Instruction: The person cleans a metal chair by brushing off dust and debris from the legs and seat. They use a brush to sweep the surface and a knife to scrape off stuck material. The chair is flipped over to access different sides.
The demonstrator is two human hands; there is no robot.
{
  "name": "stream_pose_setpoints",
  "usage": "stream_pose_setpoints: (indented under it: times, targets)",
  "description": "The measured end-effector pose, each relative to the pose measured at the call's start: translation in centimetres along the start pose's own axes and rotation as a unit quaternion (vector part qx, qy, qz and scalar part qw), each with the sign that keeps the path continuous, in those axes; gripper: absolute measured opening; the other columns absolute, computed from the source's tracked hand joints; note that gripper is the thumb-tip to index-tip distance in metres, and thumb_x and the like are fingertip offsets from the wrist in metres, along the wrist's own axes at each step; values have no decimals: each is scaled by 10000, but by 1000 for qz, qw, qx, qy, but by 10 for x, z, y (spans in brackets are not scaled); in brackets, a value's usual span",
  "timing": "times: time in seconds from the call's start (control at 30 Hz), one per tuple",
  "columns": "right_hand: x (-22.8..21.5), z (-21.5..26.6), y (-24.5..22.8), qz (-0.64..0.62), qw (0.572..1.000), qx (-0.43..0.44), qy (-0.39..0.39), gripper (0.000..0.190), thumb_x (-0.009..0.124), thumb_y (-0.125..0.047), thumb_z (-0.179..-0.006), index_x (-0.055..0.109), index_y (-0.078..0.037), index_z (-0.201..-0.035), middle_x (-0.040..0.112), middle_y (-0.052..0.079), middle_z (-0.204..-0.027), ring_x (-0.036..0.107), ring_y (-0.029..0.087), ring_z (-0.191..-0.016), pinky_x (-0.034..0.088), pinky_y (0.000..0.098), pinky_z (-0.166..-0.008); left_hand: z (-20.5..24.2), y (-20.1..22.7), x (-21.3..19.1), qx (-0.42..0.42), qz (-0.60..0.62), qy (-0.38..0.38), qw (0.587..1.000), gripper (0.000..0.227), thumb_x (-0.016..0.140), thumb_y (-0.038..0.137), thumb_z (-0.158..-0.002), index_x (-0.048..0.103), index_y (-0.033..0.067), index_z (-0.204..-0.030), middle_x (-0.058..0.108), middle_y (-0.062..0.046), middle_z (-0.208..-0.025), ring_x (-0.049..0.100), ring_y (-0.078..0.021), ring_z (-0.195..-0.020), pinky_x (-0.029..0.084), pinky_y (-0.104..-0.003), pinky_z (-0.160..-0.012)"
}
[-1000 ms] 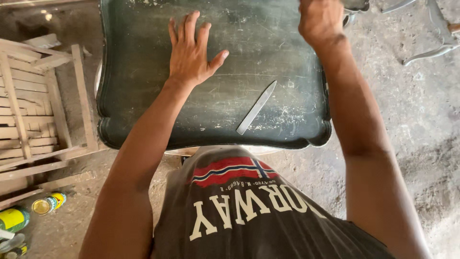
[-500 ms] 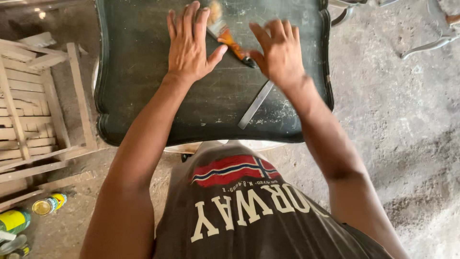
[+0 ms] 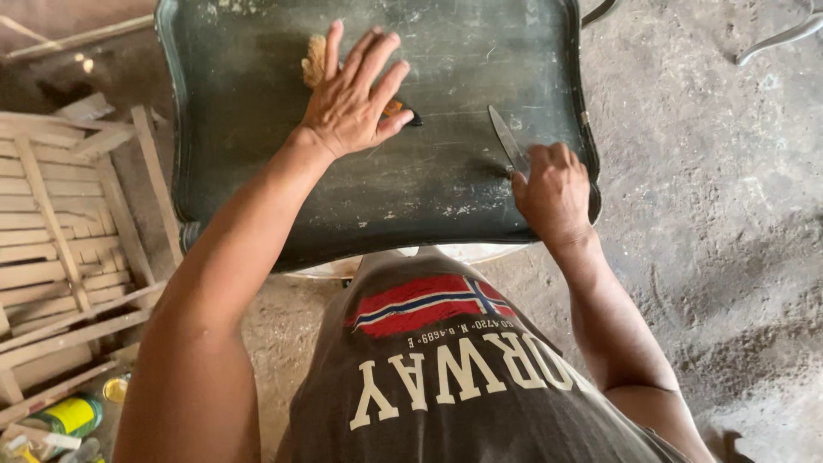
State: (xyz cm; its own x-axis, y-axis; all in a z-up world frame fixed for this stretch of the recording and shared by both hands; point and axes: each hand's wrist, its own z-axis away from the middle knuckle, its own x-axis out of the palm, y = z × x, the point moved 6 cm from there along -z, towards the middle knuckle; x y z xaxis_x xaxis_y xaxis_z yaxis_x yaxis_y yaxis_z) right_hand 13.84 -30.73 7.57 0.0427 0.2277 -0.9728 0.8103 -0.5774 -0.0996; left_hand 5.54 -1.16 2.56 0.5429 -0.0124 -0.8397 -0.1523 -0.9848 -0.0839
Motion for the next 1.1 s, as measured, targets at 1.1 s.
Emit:
stream_pose_setpoints:
  times: [1.1]
  targets:
    - [45, -40, 22, -113, 990, 71, -41, 169, 599, 2, -908, 725, -24, -1018, 714, 208, -934, 663, 343, -870, 551, 434, -750, -18, -32, -5, -67, 56, 61, 994, 758, 542, 745, -1055, 546, 56, -1371, 411, -211, -1508, 400, -397, -1450, 45, -698, -1223]
